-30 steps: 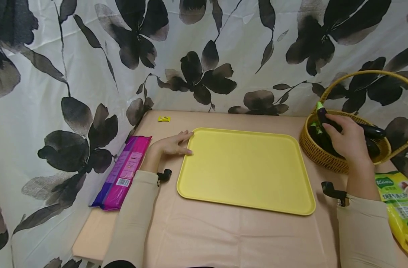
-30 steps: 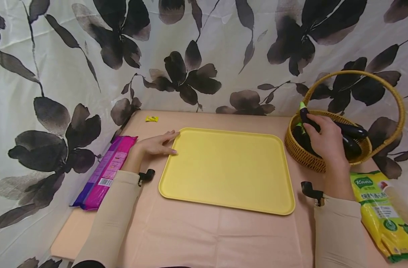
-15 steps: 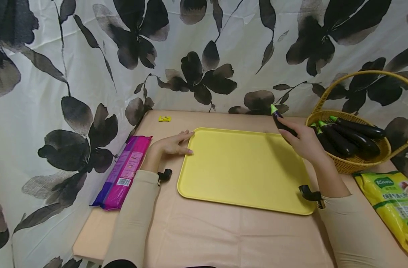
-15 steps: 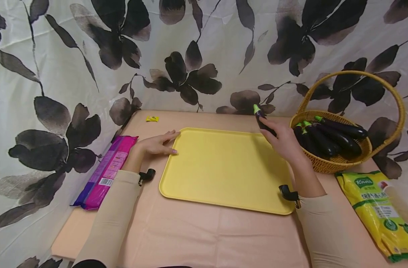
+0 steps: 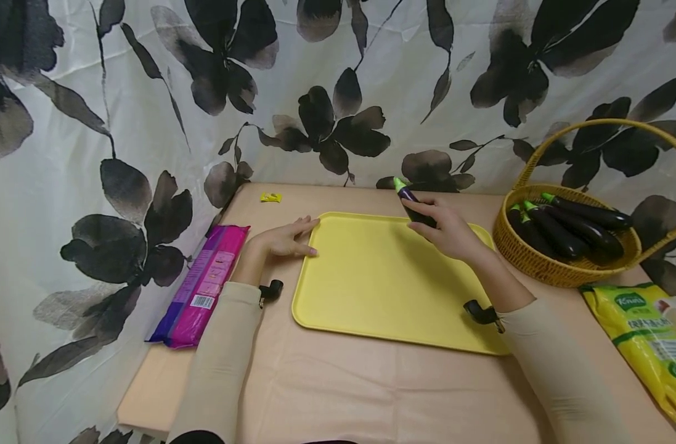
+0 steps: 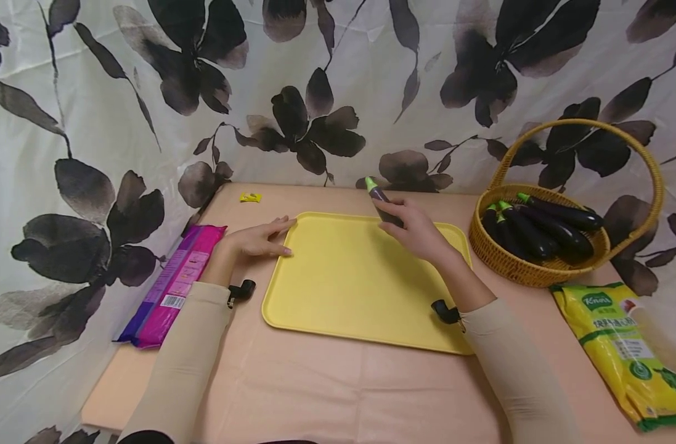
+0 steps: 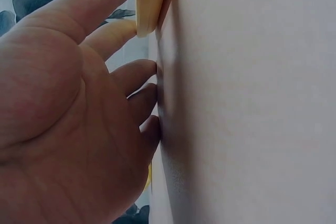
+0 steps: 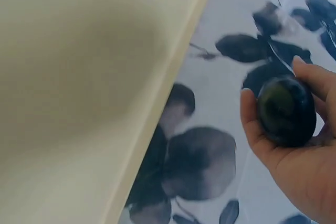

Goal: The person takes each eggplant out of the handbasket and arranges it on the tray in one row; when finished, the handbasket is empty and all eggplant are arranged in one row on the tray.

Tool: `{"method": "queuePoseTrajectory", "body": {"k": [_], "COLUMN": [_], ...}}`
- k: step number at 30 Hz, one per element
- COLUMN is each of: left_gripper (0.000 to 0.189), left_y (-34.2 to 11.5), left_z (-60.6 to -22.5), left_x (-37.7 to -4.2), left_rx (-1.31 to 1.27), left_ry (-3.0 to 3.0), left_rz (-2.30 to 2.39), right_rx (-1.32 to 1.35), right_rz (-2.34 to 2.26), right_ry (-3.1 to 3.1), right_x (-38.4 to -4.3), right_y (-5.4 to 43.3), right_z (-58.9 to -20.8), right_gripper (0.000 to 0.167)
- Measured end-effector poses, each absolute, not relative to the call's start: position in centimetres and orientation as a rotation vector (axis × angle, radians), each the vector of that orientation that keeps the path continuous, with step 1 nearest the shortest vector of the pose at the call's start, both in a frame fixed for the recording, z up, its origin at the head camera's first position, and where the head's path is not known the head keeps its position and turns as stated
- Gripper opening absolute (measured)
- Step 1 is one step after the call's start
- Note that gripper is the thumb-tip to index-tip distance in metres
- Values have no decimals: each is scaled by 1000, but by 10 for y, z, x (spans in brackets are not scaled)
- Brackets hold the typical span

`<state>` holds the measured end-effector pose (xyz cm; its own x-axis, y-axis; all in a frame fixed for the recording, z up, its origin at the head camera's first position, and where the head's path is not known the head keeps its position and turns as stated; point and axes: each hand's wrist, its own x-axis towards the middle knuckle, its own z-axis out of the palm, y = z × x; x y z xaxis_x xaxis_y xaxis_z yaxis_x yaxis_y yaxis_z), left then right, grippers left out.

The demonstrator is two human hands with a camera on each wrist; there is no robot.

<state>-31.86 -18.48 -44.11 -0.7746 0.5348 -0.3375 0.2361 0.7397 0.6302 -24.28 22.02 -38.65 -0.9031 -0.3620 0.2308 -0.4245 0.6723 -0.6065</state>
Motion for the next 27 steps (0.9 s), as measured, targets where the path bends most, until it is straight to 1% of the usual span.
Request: {"method": "queuePoseTrajectory", "body": {"k": [5, 11, 17, 23, 27], "left_gripper": [99, 99, 100, 101, 101], "left_y": [-186, -185, -185, -185, -186], "left_z": [-440, -441, -441, -442, -442], "left_x": [-319, -319, -319, -320, -319], "left_rx": [602, 611, 595, 579, 567], "left_ry": [2441, 2455, 2452, 2461, 2459], "left_rz": [778, 773, 777, 768, 779], "right_rx": [718, 719, 694, 745, 841], "right_rz": [1113, 1230, 1340, 1347, 1288], "right_ry": [-2838, -2893, -2973, -3011, -3026], "right_x": [-252, -263, -266, -266, -269], "right_y": [202, 184, 174, 165, 158], "right_z": [-392, -402, -412, -416, -421], "right_gripper": [52, 50, 56, 65, 63]}}
